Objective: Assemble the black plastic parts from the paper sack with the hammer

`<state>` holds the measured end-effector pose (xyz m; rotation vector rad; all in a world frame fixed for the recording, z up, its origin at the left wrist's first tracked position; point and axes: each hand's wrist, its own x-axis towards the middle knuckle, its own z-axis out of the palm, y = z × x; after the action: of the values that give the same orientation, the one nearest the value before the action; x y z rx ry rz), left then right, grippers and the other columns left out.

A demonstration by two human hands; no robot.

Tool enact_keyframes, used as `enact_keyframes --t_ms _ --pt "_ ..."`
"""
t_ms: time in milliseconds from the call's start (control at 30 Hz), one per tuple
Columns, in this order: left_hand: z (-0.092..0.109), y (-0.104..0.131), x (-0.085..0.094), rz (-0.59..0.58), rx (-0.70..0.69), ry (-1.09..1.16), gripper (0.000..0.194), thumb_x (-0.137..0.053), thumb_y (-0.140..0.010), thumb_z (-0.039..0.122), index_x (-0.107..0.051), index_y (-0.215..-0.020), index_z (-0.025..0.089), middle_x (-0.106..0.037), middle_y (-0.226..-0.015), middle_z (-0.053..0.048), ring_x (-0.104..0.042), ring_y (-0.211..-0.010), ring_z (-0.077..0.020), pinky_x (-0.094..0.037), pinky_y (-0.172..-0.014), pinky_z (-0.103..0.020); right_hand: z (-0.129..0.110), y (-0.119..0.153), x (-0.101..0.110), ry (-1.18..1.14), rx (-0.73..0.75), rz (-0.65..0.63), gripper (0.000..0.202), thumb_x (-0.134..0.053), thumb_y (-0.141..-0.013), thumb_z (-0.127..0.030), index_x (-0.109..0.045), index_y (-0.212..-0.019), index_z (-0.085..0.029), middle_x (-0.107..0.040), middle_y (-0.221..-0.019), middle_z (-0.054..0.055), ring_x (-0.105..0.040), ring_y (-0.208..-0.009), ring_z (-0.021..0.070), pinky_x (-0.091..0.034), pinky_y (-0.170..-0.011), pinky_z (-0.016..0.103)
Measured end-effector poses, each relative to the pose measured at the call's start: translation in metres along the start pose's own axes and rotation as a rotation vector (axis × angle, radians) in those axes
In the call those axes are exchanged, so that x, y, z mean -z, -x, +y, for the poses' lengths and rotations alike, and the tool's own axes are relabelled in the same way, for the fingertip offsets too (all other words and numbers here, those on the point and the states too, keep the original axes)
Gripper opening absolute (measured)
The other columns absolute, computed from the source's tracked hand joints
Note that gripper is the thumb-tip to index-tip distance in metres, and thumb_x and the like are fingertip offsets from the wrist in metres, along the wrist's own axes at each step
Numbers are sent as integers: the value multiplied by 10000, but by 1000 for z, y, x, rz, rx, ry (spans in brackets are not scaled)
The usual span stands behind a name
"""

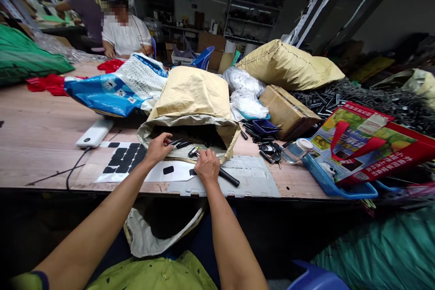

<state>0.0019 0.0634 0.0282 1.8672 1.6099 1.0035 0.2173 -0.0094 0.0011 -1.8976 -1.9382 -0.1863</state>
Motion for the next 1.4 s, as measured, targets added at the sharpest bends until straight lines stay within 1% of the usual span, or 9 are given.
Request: enact_keyframes --t_ms 233,367,533,633,833,967,1100,1300,1400 --pt "1 58 3 -359 -145 204 387 -675 -757 225 -663 -1143 207 -720 -965 -19 -629 -841 -169 -491 -779 -280 0 0 -1 3 3 15 168 -585 -919 -244 -650 -1073 -239 -593 -1005 56 -482 -952 232 -349 -790 324" --pt "-7 72 -6 -295 -215 134 253 -689 -780 261 -697 -1024 194 -693 -994 -48 -616 -933 -204 -487 -846 -315 1 1 -3 -6 9 21 176 -580 -927 -251 -659 -1083 -231 -596 -1011 69 -483 -944 234 -352 -795 325" --pt "-15 69 -14 -182 -304 34 149 -727 -789 304 -699 -871 182 -644 -885 -46 -580 -912 -213 -467 -849 -339 2 -2 -1 -22 -4 -2 181 -576 -936 -244 -684 -1081 -233 -617 -1006 64 -503 -933 227 -368 -802 316" --pt "-18 68 -16 -207 -310 28 134 -712 -815 307 -711 -880 189 -645 -871 -44 -577 -917 -214 -461 -849 -342 3 -4 10 -81 11 -27 206 -551 -951 -216 -703 -1089 -233 -640 -998 60 -532 -928 217 -392 -821 303" --pt "-14 69 -13 -213 -296 30 133 -696 -820 272 -701 -930 197 -673 -910 -45 -578 -928 -217 -461 -859 -349 -4 8 38 -329 48 75 280 -469 -996 -233 -678 -1181 -207 -681 -1046 70 -609 -993 200 -446 -900 288" --pt "-14 69 -13 -200 -297 44 115 -701 -811 258 -699 -906 194 -665 -892 -41 -577 -919 -213 -460 -855 -345 -13 23 44 -452 72 27 270 -470 -992 -242 -696 -1135 -209 -708 -1010 60 -647 -950 189 -482 -862 275" --pt "-16 68 -13 -199 -318 66 111 -694 -828 255 -705 -918 191 -658 -893 -42 -574 -918 -208 -452 -857 -339 -22 33 46 -461 89 32 287 -453 -1008 -257 -683 -1172 -202 -697 -1034 73 -642 -968 188 -479 -881 268" --pt "-16 69 -13 -203 -309 83 116 -704 -818 230 -712 -926 191 -654 -891 -40 -571 -924 -209 -446 -863 -337 -31 34 47 -351 96 -99 266 -477 -999 -239 -690 -1158 -232 -695 -985 53 -636 -938 188 -468 -847 258" --pt "-16 68 -13 -215 -289 95 116 -709 -807 217 -705 -921 199 -655 -916 -39 -578 -951 -213 -449 -877 -339 -37 31 49 -340 117 -52 271 -465 -1007 -235 -681 -1168 -218 -692 -998 55 -632 -941 181 -460 -856 251"
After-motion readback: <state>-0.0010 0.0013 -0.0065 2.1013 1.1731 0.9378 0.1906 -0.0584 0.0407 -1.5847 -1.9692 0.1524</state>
